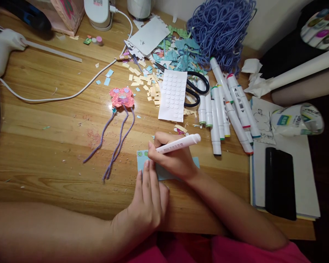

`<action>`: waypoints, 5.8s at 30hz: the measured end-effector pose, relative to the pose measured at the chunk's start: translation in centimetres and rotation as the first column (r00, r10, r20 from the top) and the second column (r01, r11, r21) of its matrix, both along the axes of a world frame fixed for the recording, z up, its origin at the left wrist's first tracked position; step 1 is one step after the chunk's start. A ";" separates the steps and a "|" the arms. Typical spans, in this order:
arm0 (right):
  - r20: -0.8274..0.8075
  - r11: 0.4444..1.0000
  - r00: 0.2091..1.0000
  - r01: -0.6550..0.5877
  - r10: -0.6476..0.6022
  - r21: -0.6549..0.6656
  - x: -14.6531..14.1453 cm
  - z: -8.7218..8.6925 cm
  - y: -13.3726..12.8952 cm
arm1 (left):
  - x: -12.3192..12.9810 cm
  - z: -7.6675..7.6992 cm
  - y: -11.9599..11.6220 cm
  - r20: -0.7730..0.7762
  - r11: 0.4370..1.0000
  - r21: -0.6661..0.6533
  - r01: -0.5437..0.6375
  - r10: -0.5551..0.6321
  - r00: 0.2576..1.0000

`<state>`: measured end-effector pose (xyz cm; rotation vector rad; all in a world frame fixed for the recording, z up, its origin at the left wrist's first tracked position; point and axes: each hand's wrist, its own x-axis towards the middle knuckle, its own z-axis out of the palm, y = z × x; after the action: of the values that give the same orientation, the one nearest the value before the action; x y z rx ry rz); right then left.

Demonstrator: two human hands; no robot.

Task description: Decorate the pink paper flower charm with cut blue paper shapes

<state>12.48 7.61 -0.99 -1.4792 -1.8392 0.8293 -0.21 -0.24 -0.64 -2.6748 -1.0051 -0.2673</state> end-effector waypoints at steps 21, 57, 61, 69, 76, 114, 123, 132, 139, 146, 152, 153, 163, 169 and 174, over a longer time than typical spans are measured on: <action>0.061 0.999 0.998 -0.027 0.028 -0.023 -0.1 0.0 -0.2 | 0.2 0.0 -0.2 0.022 0.999 -0.011 -0.041 0.042 0.999; -0.264 0.979 0.950 0.124 -0.164 -0.163 1.0 0.0 -0.7 | 0.1 0.1 -0.2 -0.011 0.999 -0.025 -0.020 0.020 1.000; -0.212 0.982 0.964 0.132 -0.159 -0.133 1.0 -0.8 -0.9 | 0.0 0.1 -0.2 -0.009 0.999 -0.029 -0.013 0.013 1.000; -0.165 0.982 0.972 0.149 -0.167 -0.113 0.9 -0.5 -0.9 | 0.1 0.0 -0.2 -0.005 1.000 -0.008 -0.023 0.023 1.000; -0.142 0.983 0.974 0.163 -0.174 -0.086 0.9 -0.6 -0.9 | 0.0 0.2 0.0 -0.017 1.000 -0.012 -0.013 0.013 1.000; -0.159 0.988 0.976 0.137 -0.146 -0.066 1.2 -0.7 -0.9 | 0.0 0.2 0.0 -0.026 1.000 -0.023 -0.002 0.001 1.000; -0.207 0.990 0.969 0.117 -0.132 -0.083 1.2 -0.9 -1.1 | -0.1 0.2 0.1 -0.019 1.000 -0.018 0.002 -0.003 1.000; -0.161 0.986 0.977 0.123 -0.139 -0.109 1.0 -0.8 -1.1 | 0.0 0.2 -0.1 -0.029 1.000 -0.024 -0.013 0.012 1.000; -0.124 0.988 0.985 0.105 -0.119 -0.114 1.0 -0.6 -1.0 | 0.1 0.3 -0.3 -0.042 0.998 -0.045 -0.036 0.034 0.999; -0.167 0.984 0.977 0.109 -0.132 -0.139 1.0 -0.6 -1.0 | 0.1 0.3 -0.2 -0.035 0.998 -0.055 -0.029 0.027 0.999; -0.222 0.983 0.963 0.127 -0.155 -0.135 1.2 -0.8 -1.0 | 0.1 0.3 -0.2 -0.032 0.998 -0.053 -0.021 0.019 0.999; -0.219 0.982 0.963 0.128 -0.156 -0.136 1.2 -0.8 -1.0 | 0.1 0.3 -0.2 -0.029 0.998 -0.058 -0.021 0.020 0.999; -0.171 0.986 0.979 0.083 -0.108 -0.143 1.3 -0.7 -0.9 | 0.2 0.6 -0.3 -0.019 0.993 -0.112 -0.027 0.025 1.000; -0.162 0.986 0.981 0.078 -0.102 -0.146 1.3 -0.6 -0.9 | 0.2 0.5 -0.4 -0.024 0.994 -0.106 -0.035 0.033 0.999; -0.165 0.988 0.980 0.092 -0.112 -0.122 1.3 -0.6 -0.9 | 0.2 0.5 -0.4 -0.026 0.995 -0.097 -0.038 0.036 0.999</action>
<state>13.74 6.68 -1.60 -1.5087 -1.5991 0.9931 0.01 -0.63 -0.16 -2.7361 -1.0860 -0.1820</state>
